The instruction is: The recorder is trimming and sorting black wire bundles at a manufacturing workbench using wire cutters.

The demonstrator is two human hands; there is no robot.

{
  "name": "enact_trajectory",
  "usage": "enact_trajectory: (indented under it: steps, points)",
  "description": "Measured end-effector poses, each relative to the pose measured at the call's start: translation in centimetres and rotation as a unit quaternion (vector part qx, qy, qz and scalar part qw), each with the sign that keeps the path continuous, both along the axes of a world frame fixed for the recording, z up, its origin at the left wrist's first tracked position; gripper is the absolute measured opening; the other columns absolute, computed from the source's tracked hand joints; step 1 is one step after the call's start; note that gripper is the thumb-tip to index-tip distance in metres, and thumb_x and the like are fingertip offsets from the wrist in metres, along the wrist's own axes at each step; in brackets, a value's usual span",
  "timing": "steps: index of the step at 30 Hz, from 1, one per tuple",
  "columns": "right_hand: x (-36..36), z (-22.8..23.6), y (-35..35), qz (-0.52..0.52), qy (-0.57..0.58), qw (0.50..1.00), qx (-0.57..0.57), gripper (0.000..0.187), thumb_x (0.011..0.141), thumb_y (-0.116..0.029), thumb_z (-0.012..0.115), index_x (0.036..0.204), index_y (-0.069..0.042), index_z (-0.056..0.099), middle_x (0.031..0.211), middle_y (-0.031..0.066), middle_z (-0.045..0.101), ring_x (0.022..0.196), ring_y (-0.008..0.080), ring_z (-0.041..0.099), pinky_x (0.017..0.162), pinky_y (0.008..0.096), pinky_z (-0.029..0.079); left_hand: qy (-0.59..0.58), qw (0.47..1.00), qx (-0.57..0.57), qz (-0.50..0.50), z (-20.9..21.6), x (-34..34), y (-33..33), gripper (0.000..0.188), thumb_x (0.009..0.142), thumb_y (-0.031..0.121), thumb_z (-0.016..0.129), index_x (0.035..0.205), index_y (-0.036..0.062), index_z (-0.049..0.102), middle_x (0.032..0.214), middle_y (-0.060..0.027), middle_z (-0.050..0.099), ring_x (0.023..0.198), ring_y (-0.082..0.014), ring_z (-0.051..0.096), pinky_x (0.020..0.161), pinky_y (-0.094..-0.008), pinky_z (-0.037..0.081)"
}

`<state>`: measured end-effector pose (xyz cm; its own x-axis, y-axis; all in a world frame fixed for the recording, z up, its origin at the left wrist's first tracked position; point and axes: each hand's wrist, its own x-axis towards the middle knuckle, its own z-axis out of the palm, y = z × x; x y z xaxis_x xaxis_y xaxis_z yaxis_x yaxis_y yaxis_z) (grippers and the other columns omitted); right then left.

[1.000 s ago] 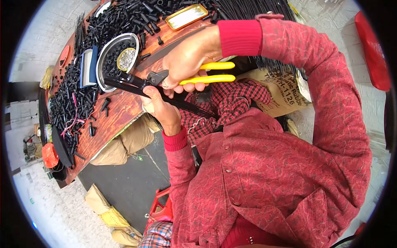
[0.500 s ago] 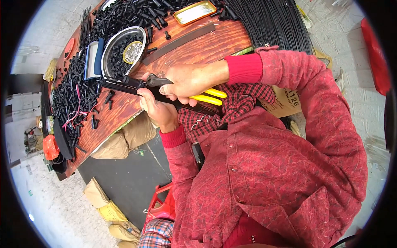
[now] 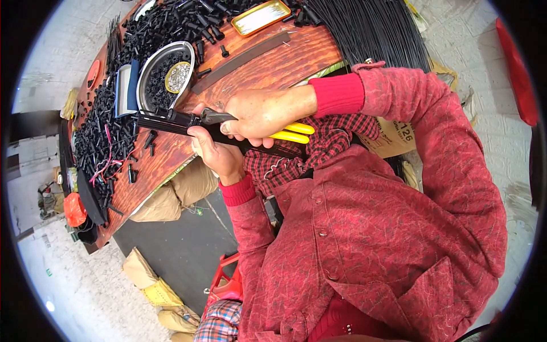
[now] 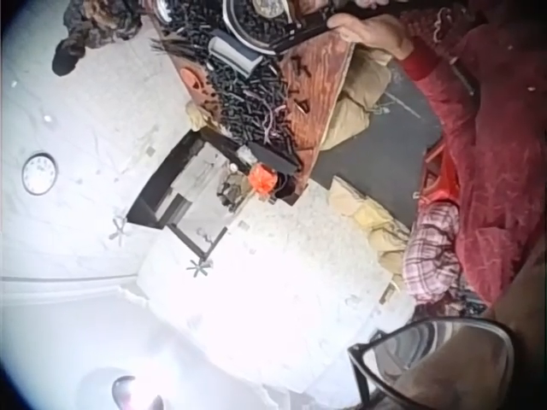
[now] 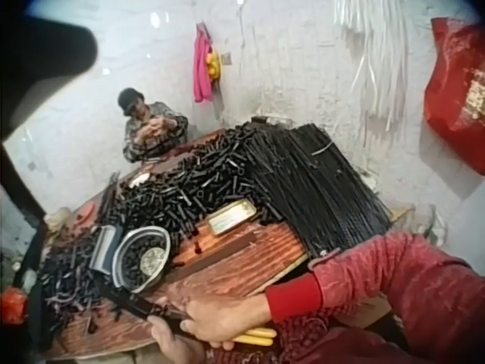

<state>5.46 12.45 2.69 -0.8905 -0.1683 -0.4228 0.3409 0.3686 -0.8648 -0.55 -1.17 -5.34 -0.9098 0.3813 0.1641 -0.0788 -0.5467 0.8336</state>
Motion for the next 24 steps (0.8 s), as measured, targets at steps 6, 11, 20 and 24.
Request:
enact_trajectory:
  steps: [6,11,20,24]
  points:
    - [-0.3,0.7,0.7,0.004,-0.017,1.0,-0.013,0.039,0.1,-0.03,0.046,0.087,0.004,0.06,0.067,0.01,0.064,0.053,0.0173,0.064,0.051,0.0316,0.054,0.005,1.0,-0.024,-0.008,-0.2,-0.3,0.0,0.054,0.105,0.045,0.038,0.126,-0.0026,0.05,0.087,-0.0049,0.057,0.068,-0.0104,0.051,0.061,-0.025,0.042]
    - [-0.8,2.1,2.1,0.017,-0.021,0.999,0.018,0.039,0.1,-0.032,0.048,0.094,0.004,0.063,0.067,0.0092,0.064,0.053,0.0172,0.064,0.052,0.0324,0.055,0.029,0.999,-0.039,-0.022,0.1,-0.7,0.8,0.049,0.105,0.044,0.041,0.122,-0.0004,0.052,0.085,-0.0043,0.057,0.065,-0.0097,0.049,0.057,-0.0241,0.038]
    - [-2.1,0.3,4.0,0.091,0.003,0.995,-0.033,0.033,0.097,-0.023,0.046,0.111,-0.002,0.066,0.074,0.008,0.065,0.054,0.0124,0.061,0.048,0.0296,0.052,0.029,0.997,-0.037,-0.058,0.2,-0.6,1.3,0.039,0.104,0.037,0.046,0.118,0.0015,0.053,0.097,-0.0042,0.058,0.074,-0.0092,0.053,0.058,-0.0258,0.043]
    - [-1.7,-3.0,6.7,0.011,0.196,0.956,0.22,0.033,0.093,-0.029,0.054,0.101,0.002,0.065,0.084,0.017,0.069,0.066,0.025,0.069,0.055,0.0392,0.054,0.008,0.998,0.016,-0.064,1.0,0.3,1.2,0.041,0.104,0.039,0.046,0.123,0.0033,0.05,0.092,-0.0043,0.053,0.068,-0.011,0.047,0.056,-0.0255,0.041]
